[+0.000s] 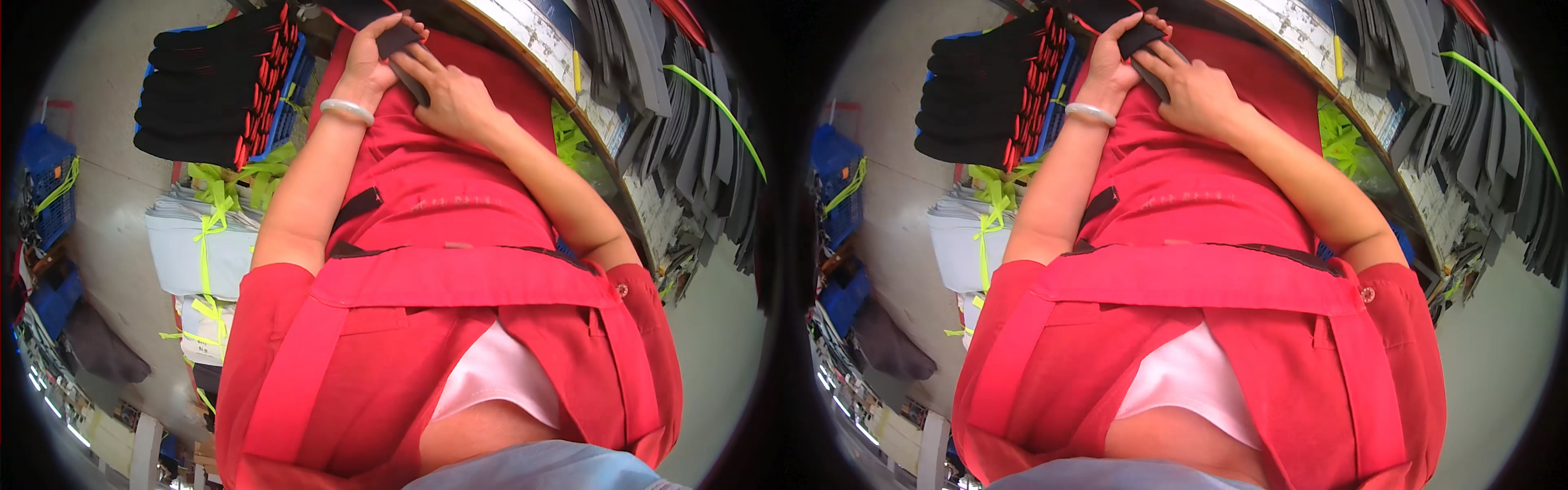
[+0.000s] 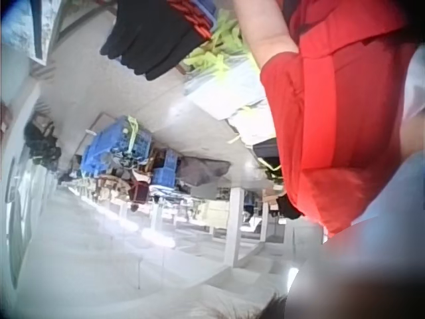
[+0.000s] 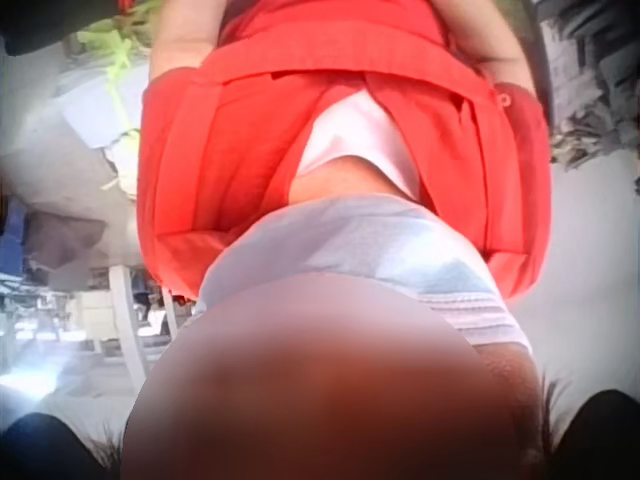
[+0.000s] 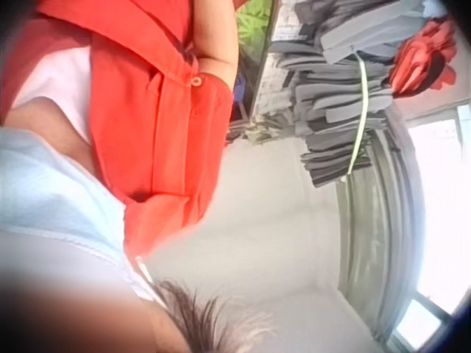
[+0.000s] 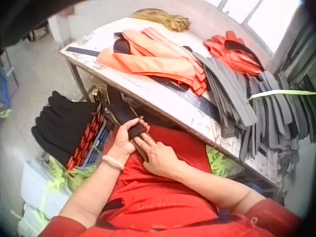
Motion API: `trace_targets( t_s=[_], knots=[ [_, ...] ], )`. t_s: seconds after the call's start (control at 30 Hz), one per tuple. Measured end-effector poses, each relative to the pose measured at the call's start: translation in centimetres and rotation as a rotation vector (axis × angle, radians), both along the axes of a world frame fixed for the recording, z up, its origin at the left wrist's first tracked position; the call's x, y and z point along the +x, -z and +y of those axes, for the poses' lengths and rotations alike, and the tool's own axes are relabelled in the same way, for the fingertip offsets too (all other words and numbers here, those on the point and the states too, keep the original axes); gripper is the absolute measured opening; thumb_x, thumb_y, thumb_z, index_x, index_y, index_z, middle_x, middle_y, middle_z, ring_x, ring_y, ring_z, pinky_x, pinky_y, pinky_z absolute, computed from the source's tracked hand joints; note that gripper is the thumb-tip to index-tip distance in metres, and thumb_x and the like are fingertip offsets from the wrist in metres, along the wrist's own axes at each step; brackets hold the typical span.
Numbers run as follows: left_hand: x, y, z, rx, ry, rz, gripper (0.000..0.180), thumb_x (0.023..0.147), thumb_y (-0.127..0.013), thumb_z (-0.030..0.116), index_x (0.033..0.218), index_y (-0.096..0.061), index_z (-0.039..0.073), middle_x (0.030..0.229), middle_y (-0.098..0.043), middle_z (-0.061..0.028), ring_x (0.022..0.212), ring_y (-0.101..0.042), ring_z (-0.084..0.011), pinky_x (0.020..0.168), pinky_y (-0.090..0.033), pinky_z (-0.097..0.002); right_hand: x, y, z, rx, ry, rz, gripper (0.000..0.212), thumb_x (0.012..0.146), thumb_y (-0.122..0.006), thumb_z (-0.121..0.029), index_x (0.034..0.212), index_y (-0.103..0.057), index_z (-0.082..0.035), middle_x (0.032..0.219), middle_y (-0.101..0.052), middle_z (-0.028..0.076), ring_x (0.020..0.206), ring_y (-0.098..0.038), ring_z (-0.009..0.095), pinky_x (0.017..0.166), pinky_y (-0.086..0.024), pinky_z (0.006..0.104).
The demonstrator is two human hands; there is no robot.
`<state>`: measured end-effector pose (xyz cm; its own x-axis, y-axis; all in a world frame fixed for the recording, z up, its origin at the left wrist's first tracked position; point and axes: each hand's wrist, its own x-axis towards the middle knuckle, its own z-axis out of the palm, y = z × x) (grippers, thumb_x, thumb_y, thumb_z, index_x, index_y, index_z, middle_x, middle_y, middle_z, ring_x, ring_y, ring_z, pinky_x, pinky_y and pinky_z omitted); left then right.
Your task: Hand sewing a small component onto a black strap in a manufacturing facility.
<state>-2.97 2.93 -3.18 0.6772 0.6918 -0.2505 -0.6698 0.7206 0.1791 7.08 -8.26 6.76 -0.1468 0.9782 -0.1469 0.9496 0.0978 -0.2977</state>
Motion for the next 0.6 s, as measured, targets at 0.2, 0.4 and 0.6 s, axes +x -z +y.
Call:
trace_targets(
  t_s=[0.2,0.4,0.6],
  knots=[
    [1.1,-0.8,-0.9,-0.139,0.105,-0.028,0.026,0.089,-0.061,0.022,0.096,-0.058,-0.003,0.093,-0.064,-0.0159,0.096,-0.062,-0.0326,0.094,-0.048,-0.0467,0.8,1.8,4.5,-0.169,0.022,-0.053,0.048,0.073,-0.056,-0.015,0.121,-0.054,-0.012,0.117,-0.06,0.011,0.092,-0.065,0.034,0.076,-0.055,0.0443],
    [0.3,-0.4,0.2,0.006,-0.019,0.029,0.019,0.091,-0.057,0.017,0.098,-0.057,-0.001,0.093,-0.064,-0.0125,0.095,-0.062,-0.0291,0.096,-0.047,-0.0455,0.6,0.5,1.3,-0.107,-0.005,-0.024,0.04,0.072,-0.057,-0.017,0.111,-0.06,-0.007,0.112,-0.063,0.015,0.088,-0.066,0.034,0.073,-0.055,0.0432],
    [0.0,0.1,0.1,-0.01,0.045,0.011,0.019,0.086,-0.058,0.008,0.102,-0.055,-0.001,0.087,-0.063,-0.0117,0.089,-0.062,-0.0271,0.094,-0.048,-0.0432,-0.3,-1.2,5.3,-0.383,-0.116,-0.114,0.022,0.069,-0.061,-0.021,0.083,-0.068,-0.005,0.076,-0.069,0.01,0.076,-0.068,0.03,0.066,-0.055,0.0386]
  ],
)
